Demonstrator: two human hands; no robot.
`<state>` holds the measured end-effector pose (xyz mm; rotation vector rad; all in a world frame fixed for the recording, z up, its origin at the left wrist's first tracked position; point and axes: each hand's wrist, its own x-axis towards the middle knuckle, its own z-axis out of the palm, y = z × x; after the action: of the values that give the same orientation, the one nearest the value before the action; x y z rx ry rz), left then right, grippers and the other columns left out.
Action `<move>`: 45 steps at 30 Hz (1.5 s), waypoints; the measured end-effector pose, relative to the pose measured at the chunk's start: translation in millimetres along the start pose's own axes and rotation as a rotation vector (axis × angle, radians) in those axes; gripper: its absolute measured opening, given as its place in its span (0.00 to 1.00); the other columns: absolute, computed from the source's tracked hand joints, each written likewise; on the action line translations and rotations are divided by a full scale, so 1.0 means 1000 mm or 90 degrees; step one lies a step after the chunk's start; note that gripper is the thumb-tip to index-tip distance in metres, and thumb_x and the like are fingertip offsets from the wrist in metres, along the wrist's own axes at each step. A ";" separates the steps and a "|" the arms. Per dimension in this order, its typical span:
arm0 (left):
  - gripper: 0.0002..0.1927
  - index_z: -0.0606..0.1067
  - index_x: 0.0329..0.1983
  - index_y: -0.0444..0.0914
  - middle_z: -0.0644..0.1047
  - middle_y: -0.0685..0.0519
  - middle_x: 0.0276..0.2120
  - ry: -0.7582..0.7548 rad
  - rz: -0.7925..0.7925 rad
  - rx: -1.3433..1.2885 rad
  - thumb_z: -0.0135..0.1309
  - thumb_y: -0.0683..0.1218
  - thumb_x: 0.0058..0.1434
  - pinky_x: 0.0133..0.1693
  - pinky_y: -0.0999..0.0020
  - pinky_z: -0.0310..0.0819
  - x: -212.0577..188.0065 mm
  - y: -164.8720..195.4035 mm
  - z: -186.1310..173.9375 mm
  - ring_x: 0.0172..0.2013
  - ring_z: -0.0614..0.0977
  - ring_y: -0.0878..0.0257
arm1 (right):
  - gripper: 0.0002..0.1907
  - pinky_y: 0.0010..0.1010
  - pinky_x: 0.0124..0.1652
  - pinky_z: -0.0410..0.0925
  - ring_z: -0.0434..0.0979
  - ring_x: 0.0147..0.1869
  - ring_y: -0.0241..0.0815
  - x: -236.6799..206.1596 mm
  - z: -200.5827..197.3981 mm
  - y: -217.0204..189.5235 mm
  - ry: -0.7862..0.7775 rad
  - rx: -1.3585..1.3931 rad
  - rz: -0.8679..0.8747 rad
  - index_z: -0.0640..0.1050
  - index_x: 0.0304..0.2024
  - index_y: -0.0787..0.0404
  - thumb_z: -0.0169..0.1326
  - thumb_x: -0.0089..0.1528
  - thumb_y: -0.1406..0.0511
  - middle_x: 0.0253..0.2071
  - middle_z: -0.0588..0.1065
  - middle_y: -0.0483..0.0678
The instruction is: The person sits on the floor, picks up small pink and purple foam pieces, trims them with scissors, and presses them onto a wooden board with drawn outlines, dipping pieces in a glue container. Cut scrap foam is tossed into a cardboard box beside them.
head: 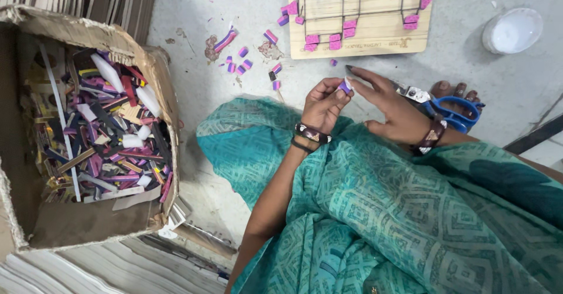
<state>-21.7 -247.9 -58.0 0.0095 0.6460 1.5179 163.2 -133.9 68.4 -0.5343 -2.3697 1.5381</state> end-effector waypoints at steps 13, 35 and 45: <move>0.12 0.77 0.53 0.30 0.81 0.45 0.45 -0.010 -0.021 0.015 0.57 0.33 0.66 0.48 0.65 0.78 -0.001 -0.009 -0.009 0.44 0.83 0.57 | 0.47 0.60 0.64 0.59 0.51 0.79 0.69 0.000 -0.009 -0.014 0.102 -0.319 0.113 0.64 0.72 0.54 0.55 0.48 0.73 0.76 0.53 0.64; 0.13 0.80 0.51 0.32 0.80 0.49 0.44 0.029 0.138 0.435 0.59 0.31 0.63 0.46 0.67 0.78 0.050 0.031 0.024 0.42 0.81 0.62 | 0.29 0.43 0.57 0.69 0.71 0.65 0.60 -0.039 -0.026 -0.008 0.318 -0.195 0.046 0.78 0.56 0.60 0.50 0.51 0.79 0.63 0.69 0.58; 0.16 0.79 0.44 0.37 0.78 0.47 0.41 -0.160 0.403 1.037 0.56 0.30 0.54 0.41 0.63 0.78 0.165 0.012 0.117 0.39 0.83 0.53 | 0.27 0.41 0.49 0.69 0.73 0.52 0.55 -0.079 -0.024 0.012 0.307 -0.141 0.135 0.79 0.51 0.59 0.51 0.49 0.78 0.55 0.74 0.52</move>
<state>0.6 -50.2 -19.3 1.7236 1.5849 1.1081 245.7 -144.4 65.8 -1.0991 -2.1575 1.0617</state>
